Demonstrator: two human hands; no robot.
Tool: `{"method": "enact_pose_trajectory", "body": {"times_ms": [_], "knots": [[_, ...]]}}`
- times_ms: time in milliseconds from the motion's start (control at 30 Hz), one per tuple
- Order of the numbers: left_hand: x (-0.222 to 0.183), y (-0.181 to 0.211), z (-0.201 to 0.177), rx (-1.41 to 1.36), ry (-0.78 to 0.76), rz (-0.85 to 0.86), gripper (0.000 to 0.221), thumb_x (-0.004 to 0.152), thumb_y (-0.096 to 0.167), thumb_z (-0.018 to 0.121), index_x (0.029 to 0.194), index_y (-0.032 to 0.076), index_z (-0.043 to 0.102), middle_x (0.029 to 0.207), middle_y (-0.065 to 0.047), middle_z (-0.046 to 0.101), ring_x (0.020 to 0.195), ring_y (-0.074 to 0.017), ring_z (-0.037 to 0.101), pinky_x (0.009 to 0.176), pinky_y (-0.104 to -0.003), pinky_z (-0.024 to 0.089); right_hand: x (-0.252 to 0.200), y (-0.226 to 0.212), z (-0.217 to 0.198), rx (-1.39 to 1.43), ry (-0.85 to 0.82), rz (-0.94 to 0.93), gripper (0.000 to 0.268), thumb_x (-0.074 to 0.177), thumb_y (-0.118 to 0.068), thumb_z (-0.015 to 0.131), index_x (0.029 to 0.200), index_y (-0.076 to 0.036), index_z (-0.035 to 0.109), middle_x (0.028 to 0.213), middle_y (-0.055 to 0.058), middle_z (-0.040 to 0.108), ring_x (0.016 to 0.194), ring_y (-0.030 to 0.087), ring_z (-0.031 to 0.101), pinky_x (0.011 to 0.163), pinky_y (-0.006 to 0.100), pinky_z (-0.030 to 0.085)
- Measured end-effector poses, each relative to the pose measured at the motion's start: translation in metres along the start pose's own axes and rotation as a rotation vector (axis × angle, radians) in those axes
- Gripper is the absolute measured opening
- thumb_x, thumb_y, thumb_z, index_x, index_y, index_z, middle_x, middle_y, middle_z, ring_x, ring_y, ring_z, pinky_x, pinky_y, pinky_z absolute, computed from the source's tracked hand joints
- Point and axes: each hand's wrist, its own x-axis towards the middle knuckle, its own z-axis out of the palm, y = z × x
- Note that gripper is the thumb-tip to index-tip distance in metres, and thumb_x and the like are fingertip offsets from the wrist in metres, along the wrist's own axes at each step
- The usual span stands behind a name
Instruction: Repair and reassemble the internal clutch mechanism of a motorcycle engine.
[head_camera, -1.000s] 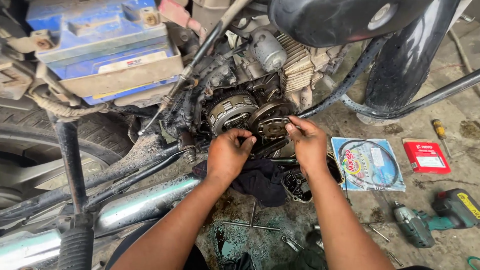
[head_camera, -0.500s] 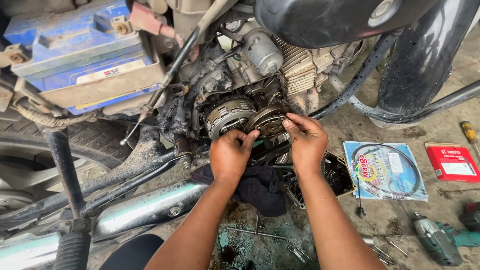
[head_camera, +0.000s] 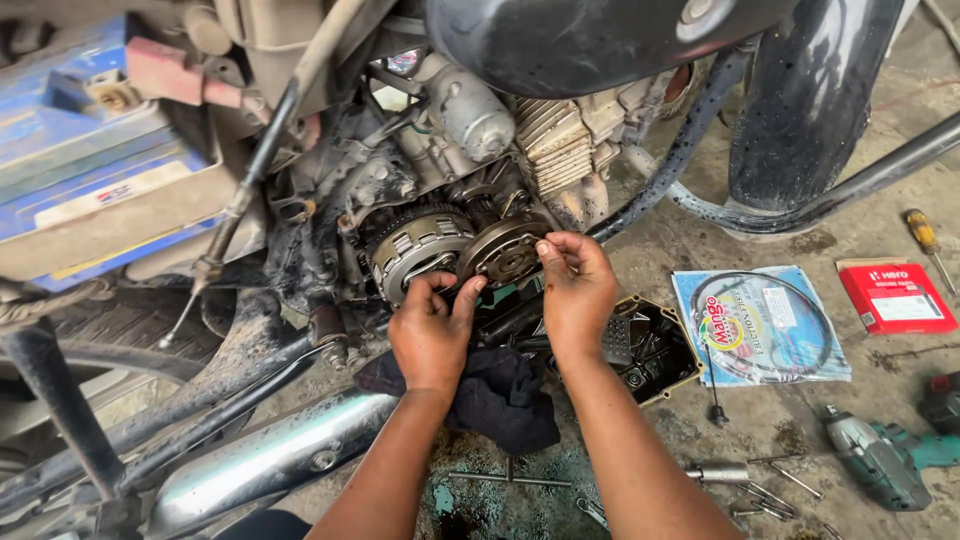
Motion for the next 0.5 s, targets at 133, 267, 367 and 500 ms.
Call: {"method": "enact_pose_trajectory", "body": {"times_ms": [133,267,367,500], "knots": [[-0.002,-0.001,-0.001,-0.002,0.036,0.062,0.035,0.078,0.034,0.090,0.093,0.008,0.074,0.053,-0.003,0.048,0.045,-0.0154,0.043,0.046,-0.032,0.040,-0.004,0.002,0.002,-0.032,0.024,-0.021,0.011,0.092,-0.006,0.078,0.101,-0.003,0.073,0.090,0.004,0.074,0.079,0.010,0.066,0.074,0.025,0.055],[0.003,0.009,-0.004,-0.012,0.025,0.043,0.034,0.078,0.029,0.089,0.100,0.008,0.073,0.053,-0.004,0.047,0.046,-0.0162,0.043,0.046,-0.031,0.040,-0.004,0.000,0.005,0.082,0.030,-0.066,0.011,0.094,-0.006,0.075,0.102,-0.001,0.070,0.097,0.005,0.069,0.087,0.012,0.067,0.077,0.025,0.058],[0.012,0.030,-0.013,0.073,-0.002,0.075,0.039,0.078,0.028,0.088,0.109,0.009,0.074,0.053,-0.005,0.048,0.045,-0.0173,0.045,0.046,-0.032,0.043,-0.005,0.000,0.009,0.143,0.023,-0.018,0.010,0.094,-0.006,0.074,0.101,-0.001,0.069,0.097,0.004,0.068,0.085,0.011,0.067,0.074,0.025,0.057],[0.026,0.043,-0.021,0.269,-0.093,0.322,0.045,0.080,0.028,0.085,0.122,0.012,0.075,0.064,-0.008,0.059,0.050,-0.0187,0.054,0.050,-0.035,0.049,-0.005,-0.001,0.009,0.181,0.033,-0.014,0.010,0.092,-0.003,0.073,0.101,-0.001,0.068,0.098,0.004,0.067,0.083,0.010,0.068,0.073,0.024,0.057]]}}
